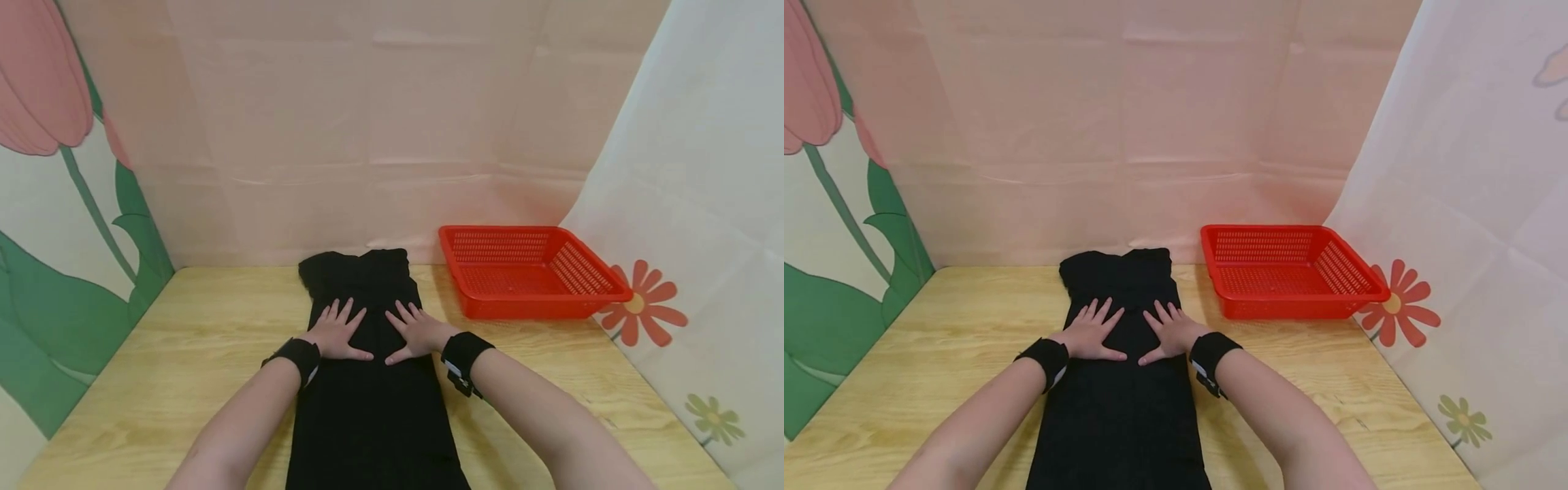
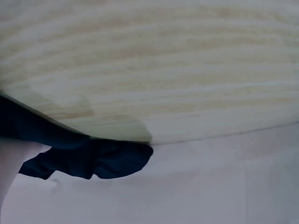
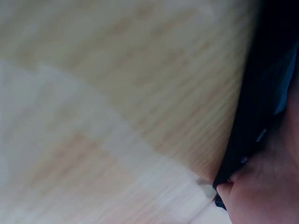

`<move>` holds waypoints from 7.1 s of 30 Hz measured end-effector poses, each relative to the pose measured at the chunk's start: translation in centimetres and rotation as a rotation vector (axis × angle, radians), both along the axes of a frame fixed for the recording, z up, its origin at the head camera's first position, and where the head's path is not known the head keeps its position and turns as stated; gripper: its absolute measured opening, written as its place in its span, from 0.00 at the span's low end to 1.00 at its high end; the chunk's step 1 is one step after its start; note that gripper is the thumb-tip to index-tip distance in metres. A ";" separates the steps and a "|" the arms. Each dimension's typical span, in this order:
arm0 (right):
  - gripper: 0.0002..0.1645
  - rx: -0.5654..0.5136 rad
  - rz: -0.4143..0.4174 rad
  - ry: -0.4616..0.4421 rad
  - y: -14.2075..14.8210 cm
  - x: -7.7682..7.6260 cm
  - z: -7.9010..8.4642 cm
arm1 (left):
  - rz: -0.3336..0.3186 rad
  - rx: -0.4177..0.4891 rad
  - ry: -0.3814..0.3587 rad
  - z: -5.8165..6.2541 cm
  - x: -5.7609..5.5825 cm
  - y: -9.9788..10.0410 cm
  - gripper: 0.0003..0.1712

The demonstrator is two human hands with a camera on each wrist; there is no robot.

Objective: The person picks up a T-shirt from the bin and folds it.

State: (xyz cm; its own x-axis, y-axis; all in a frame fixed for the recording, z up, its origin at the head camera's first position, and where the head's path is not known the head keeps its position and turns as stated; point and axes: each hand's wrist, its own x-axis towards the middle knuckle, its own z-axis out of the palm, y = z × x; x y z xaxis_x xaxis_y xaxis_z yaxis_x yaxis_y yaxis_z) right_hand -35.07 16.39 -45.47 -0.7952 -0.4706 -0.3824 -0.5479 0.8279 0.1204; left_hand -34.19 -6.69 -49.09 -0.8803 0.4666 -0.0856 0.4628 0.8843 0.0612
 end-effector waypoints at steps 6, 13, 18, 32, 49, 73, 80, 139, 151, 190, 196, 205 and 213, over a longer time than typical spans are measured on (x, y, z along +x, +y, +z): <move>0.68 0.000 0.001 0.019 -0.3 -1.3 0.3 | -0.032 0.006 0.015 0.2 -1.6 -0.7 0.66; 0.68 -0.023 -0.012 0.006 -0.7 -2.8 0.3 | -0.019 0.021 0.021 -0.3 -3.2 -1.3 0.67; 0.67 -0.029 -0.036 -0.008 -0.6 -3.4 0.3 | -0.005 0.032 0.002 -0.6 -4.1 -1.2 0.67; 0.67 -0.035 -0.022 0.016 -0.7 -6.3 -0.7 | 0.021 0.064 0.016 -1.6 -7.1 -1.5 0.67; 0.66 -0.035 -0.020 0.040 -0.9 -8.5 -0.2 | 0.041 0.044 -0.012 0.1 -8.4 -1.3 0.65; 0.60 -0.180 0.085 0.133 -1.7 0.0 0.9 | 0.107 -0.079 0.125 5.5 3.2 0.9 0.35; 0.62 -0.213 0.094 0.114 -0.9 3.0 -1.0 | 0.094 -0.024 0.078 3.2 6.3 0.9 0.42; 0.29 -0.353 0.335 0.151 3.2 11.2 6.4 | -0.066 0.088 -0.091 6.5 14.2 -2.6 0.45; 0.23 -0.391 0.209 0.183 7.5 15.5 5.6 | -0.149 0.114 -0.173 5.9 19.1 -4.5 0.45; 0.27 -0.837 0.641 0.418 8.5 17.7 4.5 | -0.266 0.488 0.321 8.7 22.7 -5.5 0.14; 0.07 -1.007 0.678 0.508 8.9 18.0 5.2 | -0.215 0.599 0.370 10.7 23.5 -5.7 0.17; 0.08 -1.250 0.703 0.645 8.6 18.8 6.8 | -0.211 0.708 0.416 12.8 24.3 -5.8 0.18; 0.06 -1.408 0.665 0.678 8.2 20.1 8.3 | -0.246 0.765 0.499 13.6 24.8 -5.8 0.20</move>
State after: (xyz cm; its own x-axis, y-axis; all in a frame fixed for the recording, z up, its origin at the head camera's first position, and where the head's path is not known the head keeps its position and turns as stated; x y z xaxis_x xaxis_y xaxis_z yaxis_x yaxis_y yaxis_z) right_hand -14.95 24.60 -37.14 -0.1678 -0.4186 0.8925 -0.9815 0.1553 -0.1117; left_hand -9.34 -12.47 -35.45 -0.6020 0.4176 0.6806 0.7603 0.5602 0.3288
